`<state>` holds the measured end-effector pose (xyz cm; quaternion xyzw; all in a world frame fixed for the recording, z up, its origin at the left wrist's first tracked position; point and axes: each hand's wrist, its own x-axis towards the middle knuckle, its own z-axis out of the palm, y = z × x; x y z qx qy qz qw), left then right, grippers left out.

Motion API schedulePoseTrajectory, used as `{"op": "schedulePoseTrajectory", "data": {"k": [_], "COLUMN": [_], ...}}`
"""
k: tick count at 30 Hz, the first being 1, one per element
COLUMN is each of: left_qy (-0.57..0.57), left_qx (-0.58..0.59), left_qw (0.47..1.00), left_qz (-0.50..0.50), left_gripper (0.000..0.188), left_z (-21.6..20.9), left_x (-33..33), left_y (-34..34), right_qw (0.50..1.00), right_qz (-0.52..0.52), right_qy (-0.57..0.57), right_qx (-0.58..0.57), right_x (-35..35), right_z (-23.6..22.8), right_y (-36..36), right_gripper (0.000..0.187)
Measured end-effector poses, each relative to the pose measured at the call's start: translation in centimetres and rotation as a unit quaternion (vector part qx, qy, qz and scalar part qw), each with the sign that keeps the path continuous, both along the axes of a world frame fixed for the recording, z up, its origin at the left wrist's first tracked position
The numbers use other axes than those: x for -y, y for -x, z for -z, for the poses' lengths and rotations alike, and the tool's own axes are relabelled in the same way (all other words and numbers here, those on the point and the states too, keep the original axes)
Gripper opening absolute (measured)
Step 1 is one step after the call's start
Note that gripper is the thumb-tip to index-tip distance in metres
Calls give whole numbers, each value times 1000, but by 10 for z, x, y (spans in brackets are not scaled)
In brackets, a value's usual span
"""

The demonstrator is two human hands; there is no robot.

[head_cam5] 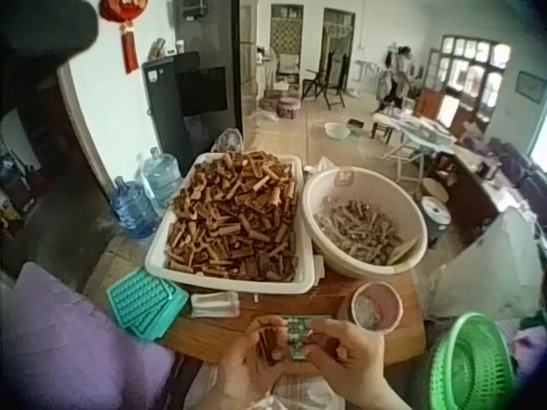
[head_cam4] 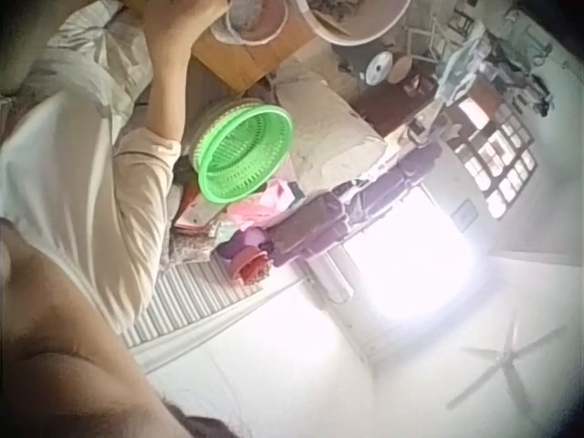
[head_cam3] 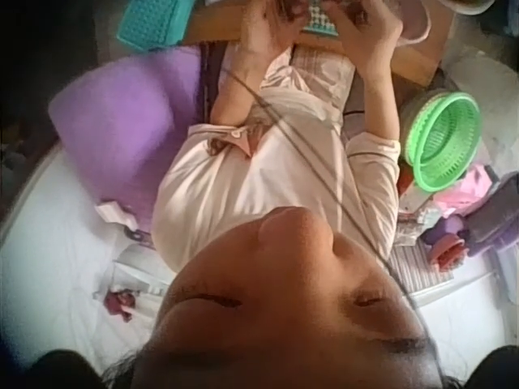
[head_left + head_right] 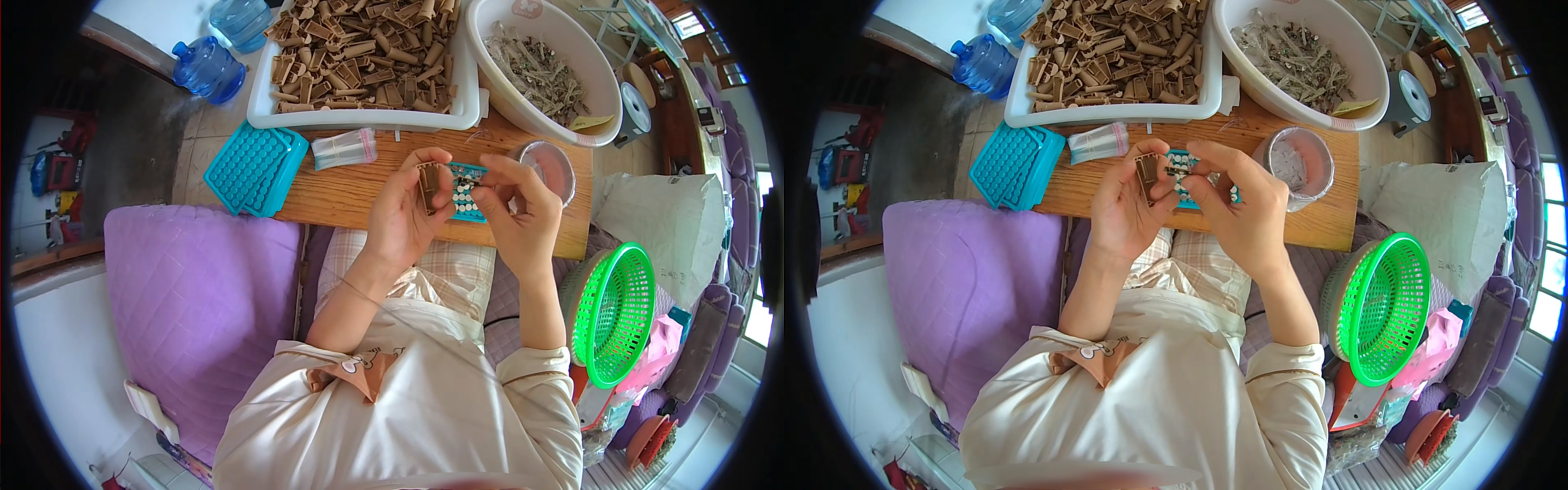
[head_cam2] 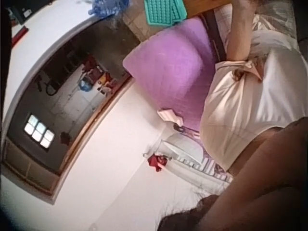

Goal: The person assembles small wooden components into blue silicone grids by hand.

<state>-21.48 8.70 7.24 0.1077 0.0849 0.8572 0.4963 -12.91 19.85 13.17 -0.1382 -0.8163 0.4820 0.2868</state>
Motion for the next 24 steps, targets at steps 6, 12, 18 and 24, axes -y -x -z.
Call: {"op": "schedulePoseTrajectory", "data": {"k": [6,12,18,24], "left_qy": [172,150,132,179], "left_qx": [-146,-227,-237,-247], "left_qw": [965,950,946,931], "left_qz": [-131,-151,-178,-202], "left_gripper": [36,37,37,41], "left_z": [-25,-21,-15,-19], "left_x": [1,7,6,12], "left_y": [-17,-16,-20,-18], "right_qw": [999,998,994,983], "right_qz": [41,42,41,-37], "right_qy": [-16,-34,-88,-172], "right_qx": [-12,-33,-46,-49], "right_x": [18,27,30,26], "right_z": [2,5,2,5], "right_y": [0,-3,-7,-1], "right_gripper": [16,12,14,24]}}
